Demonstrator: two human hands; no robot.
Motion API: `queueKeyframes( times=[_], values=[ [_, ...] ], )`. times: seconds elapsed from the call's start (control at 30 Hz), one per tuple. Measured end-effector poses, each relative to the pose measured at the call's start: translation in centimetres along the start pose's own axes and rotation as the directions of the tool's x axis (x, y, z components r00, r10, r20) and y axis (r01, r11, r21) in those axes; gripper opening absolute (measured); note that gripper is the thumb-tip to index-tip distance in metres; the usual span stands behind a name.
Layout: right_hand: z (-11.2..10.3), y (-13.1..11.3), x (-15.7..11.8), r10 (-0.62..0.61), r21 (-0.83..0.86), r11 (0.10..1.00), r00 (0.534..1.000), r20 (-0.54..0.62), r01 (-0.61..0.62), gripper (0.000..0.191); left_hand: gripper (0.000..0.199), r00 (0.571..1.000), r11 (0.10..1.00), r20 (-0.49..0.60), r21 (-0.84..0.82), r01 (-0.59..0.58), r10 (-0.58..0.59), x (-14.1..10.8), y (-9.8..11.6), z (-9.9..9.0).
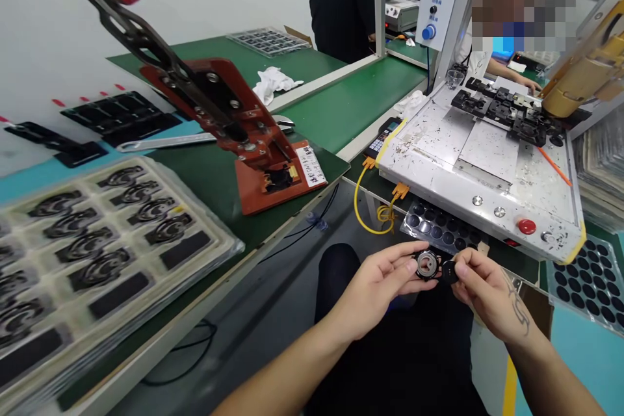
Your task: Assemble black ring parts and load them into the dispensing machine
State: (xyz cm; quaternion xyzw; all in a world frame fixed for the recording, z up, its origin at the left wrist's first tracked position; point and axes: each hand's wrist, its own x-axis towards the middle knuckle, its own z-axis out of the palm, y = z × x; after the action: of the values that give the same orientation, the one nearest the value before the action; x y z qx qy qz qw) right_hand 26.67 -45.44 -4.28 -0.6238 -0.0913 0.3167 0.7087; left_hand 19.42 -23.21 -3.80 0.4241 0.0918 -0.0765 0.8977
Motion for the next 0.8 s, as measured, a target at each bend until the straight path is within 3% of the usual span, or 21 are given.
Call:
queueKeyframes(
  times=[0.17,0.33,0.43,0.8],
  values=[
    [0.1,0.2,0.2,-0.046,-0.018,0.999,0.998,-0.036,0.046,0.028,0.043,1.000,1.000,0.014,0.001,-0.002,0.002,-0.1,-0.1,0.0],
    [1.4,-1.2,0.7,-0.223,-0.288,0.937,0.973,-0.059,0.197,0.030,0.044,0.999,0.996,0.009,0.079,-0.051,0.050,-0.3,0.0,0.4],
    [2.2,-1.9,0.7,-0.253,-0.379,0.897,0.967,-0.020,0.227,0.029,0.045,0.998,0.993,0.017,0.102,-0.064,0.062,-0.4,-0.1,0.6],
    [2.8,-1.2,0.4,-0.277,-0.375,0.891,0.961,-0.004,0.255,0.023,0.047,0.996,0.987,0.036,0.135,-0.083,0.079,-0.5,-0.6,1.1]
  ],
)
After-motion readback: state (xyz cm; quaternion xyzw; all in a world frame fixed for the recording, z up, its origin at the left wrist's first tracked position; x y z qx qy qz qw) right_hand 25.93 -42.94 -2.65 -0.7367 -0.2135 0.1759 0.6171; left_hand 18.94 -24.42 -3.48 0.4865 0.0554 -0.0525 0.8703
